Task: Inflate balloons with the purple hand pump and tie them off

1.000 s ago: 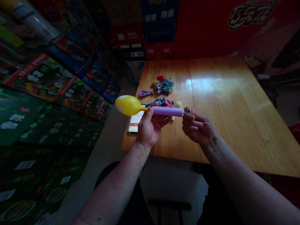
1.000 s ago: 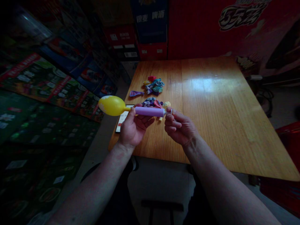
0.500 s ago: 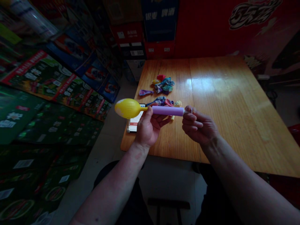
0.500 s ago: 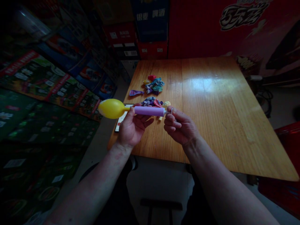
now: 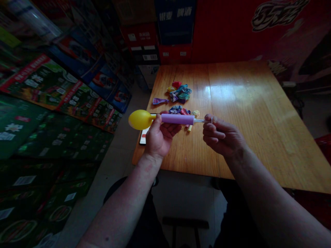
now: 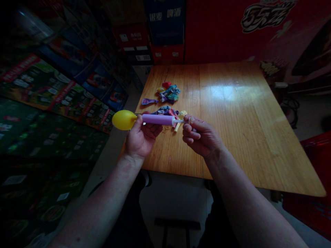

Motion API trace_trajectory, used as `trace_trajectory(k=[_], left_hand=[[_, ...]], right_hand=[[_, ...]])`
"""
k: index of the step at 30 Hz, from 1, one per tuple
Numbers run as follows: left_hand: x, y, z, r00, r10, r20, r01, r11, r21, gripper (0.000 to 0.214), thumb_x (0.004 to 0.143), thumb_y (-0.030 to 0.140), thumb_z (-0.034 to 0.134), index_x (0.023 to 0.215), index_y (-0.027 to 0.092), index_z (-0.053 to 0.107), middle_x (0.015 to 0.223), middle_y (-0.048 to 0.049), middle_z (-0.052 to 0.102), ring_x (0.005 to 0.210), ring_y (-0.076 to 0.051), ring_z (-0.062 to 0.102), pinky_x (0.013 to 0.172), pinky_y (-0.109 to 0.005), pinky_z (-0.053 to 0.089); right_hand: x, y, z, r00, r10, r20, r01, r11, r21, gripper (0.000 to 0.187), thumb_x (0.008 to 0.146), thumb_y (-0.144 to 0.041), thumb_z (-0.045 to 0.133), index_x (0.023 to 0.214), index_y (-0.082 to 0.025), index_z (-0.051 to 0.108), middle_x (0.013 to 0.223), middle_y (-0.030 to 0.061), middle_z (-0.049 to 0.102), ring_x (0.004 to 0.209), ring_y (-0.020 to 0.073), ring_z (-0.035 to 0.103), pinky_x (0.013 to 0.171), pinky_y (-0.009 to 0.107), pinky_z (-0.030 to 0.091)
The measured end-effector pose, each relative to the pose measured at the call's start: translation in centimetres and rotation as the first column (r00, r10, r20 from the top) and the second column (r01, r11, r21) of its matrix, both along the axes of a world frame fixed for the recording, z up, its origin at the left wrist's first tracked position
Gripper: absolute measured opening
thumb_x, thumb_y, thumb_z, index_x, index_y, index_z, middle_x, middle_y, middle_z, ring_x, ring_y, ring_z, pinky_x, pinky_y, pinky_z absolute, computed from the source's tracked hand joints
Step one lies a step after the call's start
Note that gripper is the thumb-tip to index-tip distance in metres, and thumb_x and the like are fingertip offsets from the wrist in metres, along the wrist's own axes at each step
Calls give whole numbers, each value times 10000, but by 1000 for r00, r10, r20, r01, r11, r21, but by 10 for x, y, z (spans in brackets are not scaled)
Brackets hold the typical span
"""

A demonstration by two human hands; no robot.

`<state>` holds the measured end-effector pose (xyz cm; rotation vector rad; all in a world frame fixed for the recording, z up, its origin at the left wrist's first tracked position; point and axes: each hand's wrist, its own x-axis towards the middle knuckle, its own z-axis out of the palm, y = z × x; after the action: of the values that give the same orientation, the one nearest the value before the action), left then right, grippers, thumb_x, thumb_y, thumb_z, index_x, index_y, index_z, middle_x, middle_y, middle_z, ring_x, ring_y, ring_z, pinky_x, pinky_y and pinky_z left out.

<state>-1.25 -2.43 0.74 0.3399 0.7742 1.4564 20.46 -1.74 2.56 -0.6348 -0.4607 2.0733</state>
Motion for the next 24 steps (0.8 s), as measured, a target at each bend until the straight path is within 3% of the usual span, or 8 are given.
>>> trace_trajectory(k=[4, 8, 11, 18, 24], left_hand=[[-3, -1, 0, 1000, 4, 6, -4, 998, 58, 314, 1086, 431, 551, 1196, 188, 717, 1035, -118, 823, 990, -231, 799, 870, -346, 643], [9, -8, -5, 996, -82, 42, 83, 996, -13, 309, 1094, 438, 527, 1161, 197, 709, 1050, -108, 822, 945, -247, 805, 914, -432, 644], [15, -9, -6, 995, -79, 58, 80, 997, -4, 307, 1095, 432, 526, 1144, 190, 709, 1018, -100, 824, 918, -241, 807, 913, -427, 647], [18, -6, -3, 997, -67, 45, 67, 998, 4, 277, 1061, 434, 599, 1134, 197, 724, 1022, -87, 823, 940, -240, 805, 937, -424, 641], [3, 1, 1, 1000, -12, -23, 11, 1000, -23, 350, 1035, 488, 632, 1205, 198, 727, 1040, -106, 817, 1019, -264, 795, 945, -412, 633]], right_hand=[[1, -2, -1, 1000, -17, 14, 17, 998, 56, 37, 979, -206, 644, 943, -206, 656, 654, -89, 530, 442, 22, 121, 441, 119, 360], [-9, -8, -10, 1000, 11, -26, -9, 998, 54, 85, 935, -238, 723, 955, -195, 652, 651, -92, 546, 440, 18, 138, 444, 119, 384], [-11, -7, -13, 999, 1, -38, 0, 1000, 24, 69, 938, -218, 716, 967, -188, 662, 662, -88, 564, 437, 17, 171, 451, 119, 396], [-6, -2, -9, 998, -29, -47, 27, 999, -40, 27, 933, -184, 701, 946, -177, 679, 660, -82, 564, 437, 13, 158, 440, 111, 380], [5, -1, 3, 998, -22, 65, 19, 999, 38, 60, 984, -195, 634, 934, -202, 666, 655, -78, 525, 449, 30, 148, 441, 133, 361]])
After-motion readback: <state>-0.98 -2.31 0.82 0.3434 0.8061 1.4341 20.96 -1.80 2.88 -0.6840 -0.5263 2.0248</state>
